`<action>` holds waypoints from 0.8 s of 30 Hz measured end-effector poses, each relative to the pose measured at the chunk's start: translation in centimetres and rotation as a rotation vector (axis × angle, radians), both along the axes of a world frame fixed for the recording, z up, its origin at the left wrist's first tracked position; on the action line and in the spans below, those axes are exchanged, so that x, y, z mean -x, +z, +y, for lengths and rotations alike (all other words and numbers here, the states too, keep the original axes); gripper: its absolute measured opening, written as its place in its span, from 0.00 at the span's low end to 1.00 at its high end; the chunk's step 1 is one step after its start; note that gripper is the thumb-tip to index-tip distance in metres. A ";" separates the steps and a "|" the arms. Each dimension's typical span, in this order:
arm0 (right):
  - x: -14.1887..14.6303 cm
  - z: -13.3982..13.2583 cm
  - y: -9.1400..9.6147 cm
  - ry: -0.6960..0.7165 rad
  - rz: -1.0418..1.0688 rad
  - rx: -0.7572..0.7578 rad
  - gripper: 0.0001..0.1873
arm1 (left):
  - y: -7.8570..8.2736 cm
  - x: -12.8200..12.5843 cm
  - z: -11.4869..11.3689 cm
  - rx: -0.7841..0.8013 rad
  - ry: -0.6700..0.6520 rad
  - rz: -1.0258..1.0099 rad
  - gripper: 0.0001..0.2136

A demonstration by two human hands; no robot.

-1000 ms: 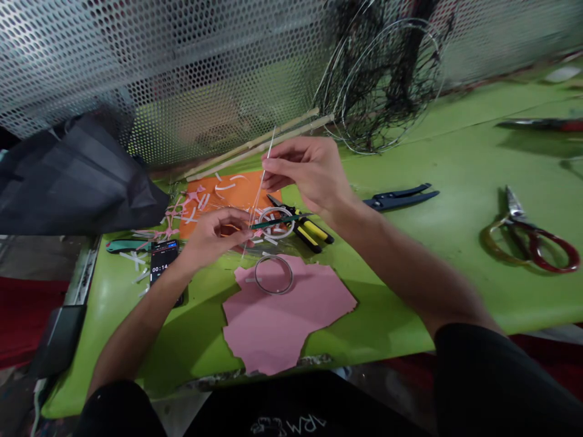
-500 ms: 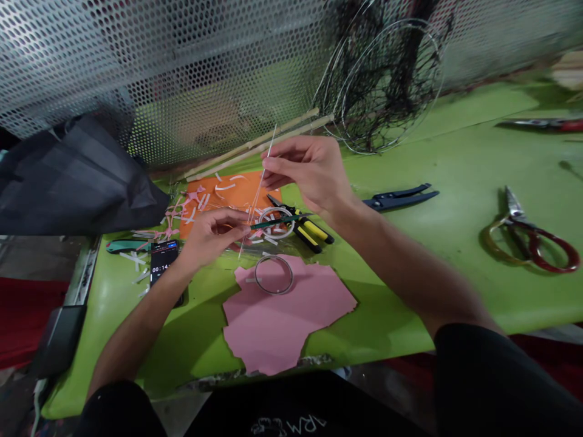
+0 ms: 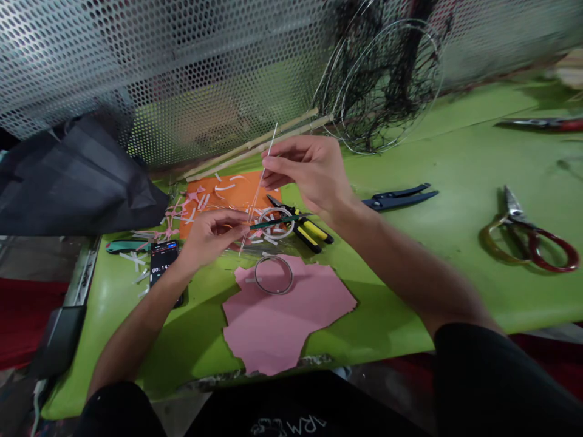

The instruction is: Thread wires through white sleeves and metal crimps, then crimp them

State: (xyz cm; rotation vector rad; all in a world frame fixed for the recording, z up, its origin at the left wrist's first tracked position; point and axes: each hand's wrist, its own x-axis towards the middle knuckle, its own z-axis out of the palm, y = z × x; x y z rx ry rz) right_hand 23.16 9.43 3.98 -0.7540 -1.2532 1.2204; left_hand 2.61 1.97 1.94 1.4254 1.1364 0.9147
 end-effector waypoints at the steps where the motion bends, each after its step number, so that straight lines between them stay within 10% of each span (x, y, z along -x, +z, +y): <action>1: 0.0 0.0 0.0 -0.003 0.000 0.002 0.11 | 0.0 0.0 0.0 -0.002 0.003 0.004 0.15; 24: 0.0 -1.0 0.8 -0.026 -0.035 -0.032 0.10 | -0.3 0.5 0.2 -0.050 0.019 0.042 0.15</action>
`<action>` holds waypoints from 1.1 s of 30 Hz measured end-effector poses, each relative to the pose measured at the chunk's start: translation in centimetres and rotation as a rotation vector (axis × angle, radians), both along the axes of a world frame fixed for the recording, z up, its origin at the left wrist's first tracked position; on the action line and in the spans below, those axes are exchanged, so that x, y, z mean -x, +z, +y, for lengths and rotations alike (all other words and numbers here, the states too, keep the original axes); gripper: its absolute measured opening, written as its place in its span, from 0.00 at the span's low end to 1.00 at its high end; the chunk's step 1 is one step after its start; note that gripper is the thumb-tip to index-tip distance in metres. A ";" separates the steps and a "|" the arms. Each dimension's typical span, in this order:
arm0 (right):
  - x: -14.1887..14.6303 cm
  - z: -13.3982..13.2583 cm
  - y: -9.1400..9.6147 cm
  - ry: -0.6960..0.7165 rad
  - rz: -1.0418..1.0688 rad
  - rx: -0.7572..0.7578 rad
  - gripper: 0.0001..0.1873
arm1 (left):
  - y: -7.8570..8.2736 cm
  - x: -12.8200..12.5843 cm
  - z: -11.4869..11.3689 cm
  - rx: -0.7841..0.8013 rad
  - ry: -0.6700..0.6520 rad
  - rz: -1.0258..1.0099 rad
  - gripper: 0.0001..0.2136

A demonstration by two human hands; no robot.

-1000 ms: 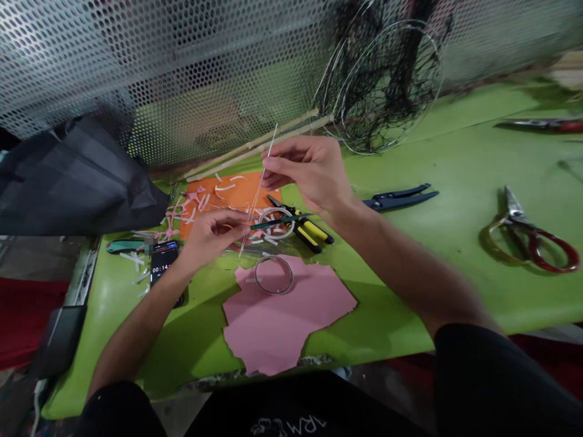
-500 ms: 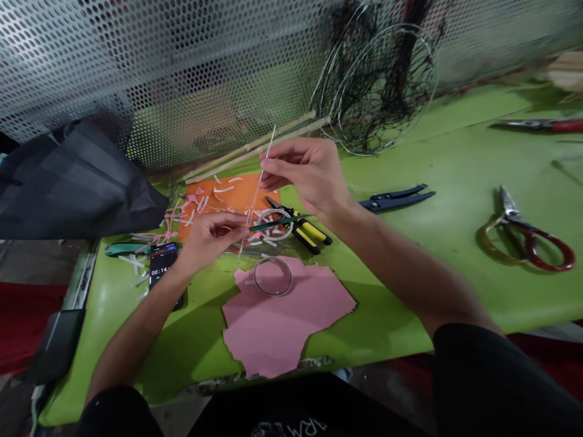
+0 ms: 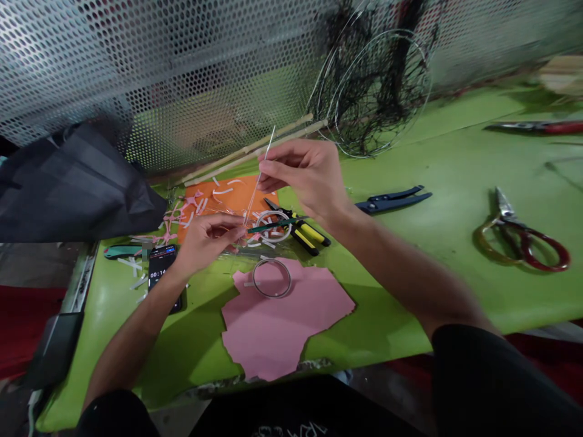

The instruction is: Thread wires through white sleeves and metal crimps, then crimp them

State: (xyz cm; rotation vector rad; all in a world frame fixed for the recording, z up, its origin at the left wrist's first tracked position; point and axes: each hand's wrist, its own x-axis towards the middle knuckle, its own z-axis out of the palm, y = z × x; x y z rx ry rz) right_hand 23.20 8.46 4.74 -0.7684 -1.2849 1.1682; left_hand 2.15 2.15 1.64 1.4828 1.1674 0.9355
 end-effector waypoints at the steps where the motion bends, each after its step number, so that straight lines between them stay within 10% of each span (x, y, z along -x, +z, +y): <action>1: 0.0 0.0 0.0 -0.001 -0.005 0.003 0.10 | 0.0 0.0 0.0 0.001 0.004 0.000 0.16; 33: -0.2 0.2 -0.3 -0.011 0.090 -0.125 0.09 | 0.2 0.2 0.0 -0.027 -0.007 -0.042 0.14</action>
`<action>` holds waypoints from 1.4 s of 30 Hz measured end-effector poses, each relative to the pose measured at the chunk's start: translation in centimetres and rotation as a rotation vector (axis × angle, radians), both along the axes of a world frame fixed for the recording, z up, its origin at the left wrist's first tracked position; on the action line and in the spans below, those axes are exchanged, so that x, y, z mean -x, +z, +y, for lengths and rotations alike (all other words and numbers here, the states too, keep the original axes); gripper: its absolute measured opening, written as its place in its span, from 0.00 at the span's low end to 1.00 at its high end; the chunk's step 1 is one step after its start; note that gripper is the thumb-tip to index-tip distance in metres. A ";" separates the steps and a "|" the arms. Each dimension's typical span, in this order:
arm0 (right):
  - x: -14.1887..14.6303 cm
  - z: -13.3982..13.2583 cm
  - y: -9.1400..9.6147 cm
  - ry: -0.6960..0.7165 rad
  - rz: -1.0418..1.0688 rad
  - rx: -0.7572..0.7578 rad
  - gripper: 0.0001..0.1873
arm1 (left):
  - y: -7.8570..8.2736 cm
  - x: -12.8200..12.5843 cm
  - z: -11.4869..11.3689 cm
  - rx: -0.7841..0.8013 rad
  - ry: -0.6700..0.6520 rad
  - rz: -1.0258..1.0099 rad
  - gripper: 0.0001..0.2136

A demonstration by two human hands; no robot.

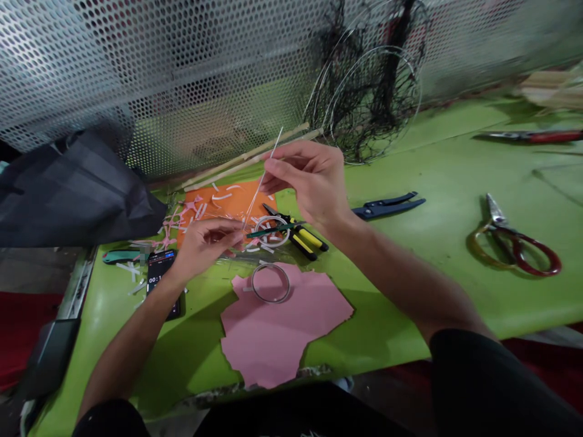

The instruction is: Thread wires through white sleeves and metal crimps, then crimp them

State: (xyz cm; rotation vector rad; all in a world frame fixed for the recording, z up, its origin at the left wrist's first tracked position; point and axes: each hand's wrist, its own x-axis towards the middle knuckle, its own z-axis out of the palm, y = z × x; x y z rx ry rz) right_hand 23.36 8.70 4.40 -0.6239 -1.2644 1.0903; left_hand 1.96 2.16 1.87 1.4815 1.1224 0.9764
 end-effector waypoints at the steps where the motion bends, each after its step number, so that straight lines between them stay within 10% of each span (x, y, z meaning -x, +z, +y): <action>1: 0.0 0.0 0.0 0.002 0.002 -0.005 0.09 | 0.0 0.0 0.0 0.000 -0.001 -0.002 0.13; 42: 0.0 1.1 -0.9 0.039 -0.019 0.107 0.12 | -0.2 0.0 0.1 -0.007 -0.006 0.031 0.12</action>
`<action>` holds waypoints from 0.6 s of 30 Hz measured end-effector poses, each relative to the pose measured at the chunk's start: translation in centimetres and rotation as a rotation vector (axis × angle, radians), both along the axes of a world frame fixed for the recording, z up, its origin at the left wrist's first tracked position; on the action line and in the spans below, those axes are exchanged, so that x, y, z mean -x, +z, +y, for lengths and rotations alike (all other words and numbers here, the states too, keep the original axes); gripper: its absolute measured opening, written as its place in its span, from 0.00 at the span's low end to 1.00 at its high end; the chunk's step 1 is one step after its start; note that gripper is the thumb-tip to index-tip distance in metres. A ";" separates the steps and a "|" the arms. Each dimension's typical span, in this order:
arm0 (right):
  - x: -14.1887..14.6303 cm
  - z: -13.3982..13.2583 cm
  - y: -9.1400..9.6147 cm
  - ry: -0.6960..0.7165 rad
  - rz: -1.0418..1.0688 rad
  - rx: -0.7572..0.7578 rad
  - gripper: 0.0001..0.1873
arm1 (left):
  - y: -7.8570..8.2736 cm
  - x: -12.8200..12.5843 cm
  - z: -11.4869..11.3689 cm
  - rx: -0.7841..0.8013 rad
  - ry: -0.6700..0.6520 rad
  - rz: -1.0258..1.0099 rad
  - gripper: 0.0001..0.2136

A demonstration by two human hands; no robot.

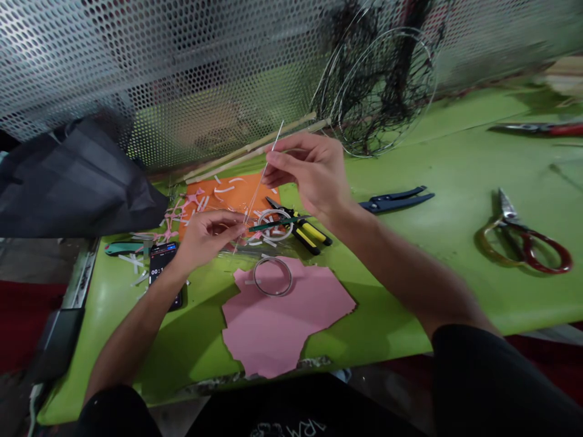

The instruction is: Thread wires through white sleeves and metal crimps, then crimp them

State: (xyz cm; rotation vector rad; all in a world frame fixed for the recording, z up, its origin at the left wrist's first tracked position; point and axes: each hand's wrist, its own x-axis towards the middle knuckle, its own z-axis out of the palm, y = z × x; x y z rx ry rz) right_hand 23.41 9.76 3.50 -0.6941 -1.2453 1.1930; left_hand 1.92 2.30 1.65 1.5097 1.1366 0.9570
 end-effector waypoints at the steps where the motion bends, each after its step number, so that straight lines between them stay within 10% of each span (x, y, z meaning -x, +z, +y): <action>1: 0.1 0.1 -0.1 0.000 0.013 0.006 0.12 | 0.0 0.0 0.0 -0.003 0.001 0.003 0.12; 18: 0.7 0.6 -0.8 0.037 0.080 0.120 0.14 | 0.2 -0.2 0.1 0.002 0.043 0.024 0.14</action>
